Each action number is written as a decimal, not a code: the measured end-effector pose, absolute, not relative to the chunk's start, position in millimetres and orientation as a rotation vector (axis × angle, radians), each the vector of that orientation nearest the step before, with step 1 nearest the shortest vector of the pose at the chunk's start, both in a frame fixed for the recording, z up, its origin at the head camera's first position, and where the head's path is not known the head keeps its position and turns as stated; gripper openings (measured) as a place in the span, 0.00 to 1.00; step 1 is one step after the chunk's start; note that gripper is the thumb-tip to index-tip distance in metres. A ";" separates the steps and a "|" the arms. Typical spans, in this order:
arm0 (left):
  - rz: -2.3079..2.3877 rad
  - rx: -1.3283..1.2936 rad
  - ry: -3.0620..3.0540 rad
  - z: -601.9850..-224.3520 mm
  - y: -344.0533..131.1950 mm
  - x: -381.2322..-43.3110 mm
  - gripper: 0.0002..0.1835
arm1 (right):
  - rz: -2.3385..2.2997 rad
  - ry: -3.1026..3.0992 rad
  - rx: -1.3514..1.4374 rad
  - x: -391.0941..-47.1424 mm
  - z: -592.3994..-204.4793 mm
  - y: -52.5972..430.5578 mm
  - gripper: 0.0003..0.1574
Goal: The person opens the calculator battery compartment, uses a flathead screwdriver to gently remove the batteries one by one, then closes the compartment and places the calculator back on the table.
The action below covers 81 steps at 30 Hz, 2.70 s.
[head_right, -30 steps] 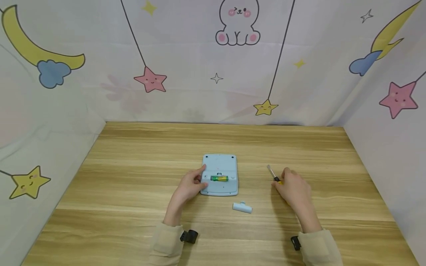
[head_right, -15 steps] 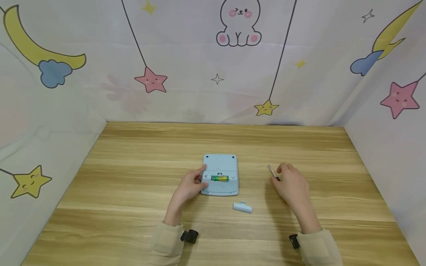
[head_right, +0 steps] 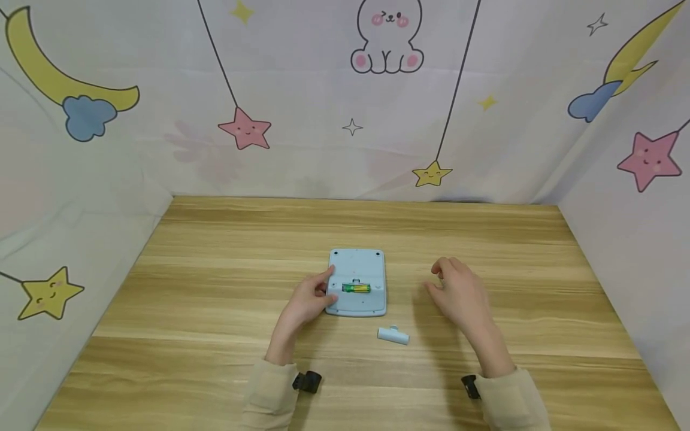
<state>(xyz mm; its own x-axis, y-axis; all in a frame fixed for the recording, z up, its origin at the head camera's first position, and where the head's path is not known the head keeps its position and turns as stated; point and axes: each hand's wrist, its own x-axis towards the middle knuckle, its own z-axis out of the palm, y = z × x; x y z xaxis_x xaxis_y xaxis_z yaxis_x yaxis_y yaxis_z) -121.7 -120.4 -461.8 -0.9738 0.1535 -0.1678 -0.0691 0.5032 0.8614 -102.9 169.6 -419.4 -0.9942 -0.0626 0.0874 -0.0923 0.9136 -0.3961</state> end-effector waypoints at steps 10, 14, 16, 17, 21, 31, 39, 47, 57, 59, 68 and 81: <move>1.459 0.096 2.529 -463.0 -122.7 -121.3 0.34 | 0.629 -2.970 0.267 -103.7 -418.9 156.9 0.18; 1.453 0.103 2.531 -463.7 -123.7 -121.2 0.34 | 0.618 -2.955 0.313 -103.0 -420.5 152.5 0.18; 1.453 0.104 2.531 -464.0 -124.2 -120.8 0.34 | 0.616 -2.948 0.328 -102.3 -421.2 150.0 0.18; 1.452 0.102 2.530 -464.1 -124.2 -120.7 0.34 | 0.614 -2.946 0.335 -102.0 -421.7 148.7 0.18; 1.458 0.109 2.531 -464.3 -124.6 -119.8 0.34 | 0.601 -2.933 0.358 -100.3 -424.8 142.7 0.17; 1.450 0.118 2.538 -466.2 -126.6 -119.1 0.34 | 0.576 -2.849 0.482 -97.3 -434.5 127.6 0.16; 1.456 0.127 2.535 -466.5 -128.3 -117.9 0.34 | 0.520 -2.783 0.575 -95.2 -438.0 120.8 0.17; 1.463 0.115 2.530 -467.0 -127.8 -119.6 0.35 | 0.493 -2.765 0.642 -98.8 -438.0 113.9 0.20; 1.461 0.112 2.526 -467.4 -127.5 -118.7 0.35 | 0.452 -2.741 0.728 -100.6 -441.0 106.9 0.19; 1.463 0.120 2.528 -467.7 -127.7 -118.8 0.35 | 0.431 -2.750 0.735 -100.5 -440.9 105.1 0.19; 1.445 0.149 2.536 -467.5 -127.4 -119.1 0.34 | 0.457 -2.816 0.742 -100.8 -439.5 95.8 0.20; 1.441 0.126 2.547 -466.5 -126.3 -119.9 0.34 | 0.431 -2.829 0.832 -109.0 -441.8 82.2 0.21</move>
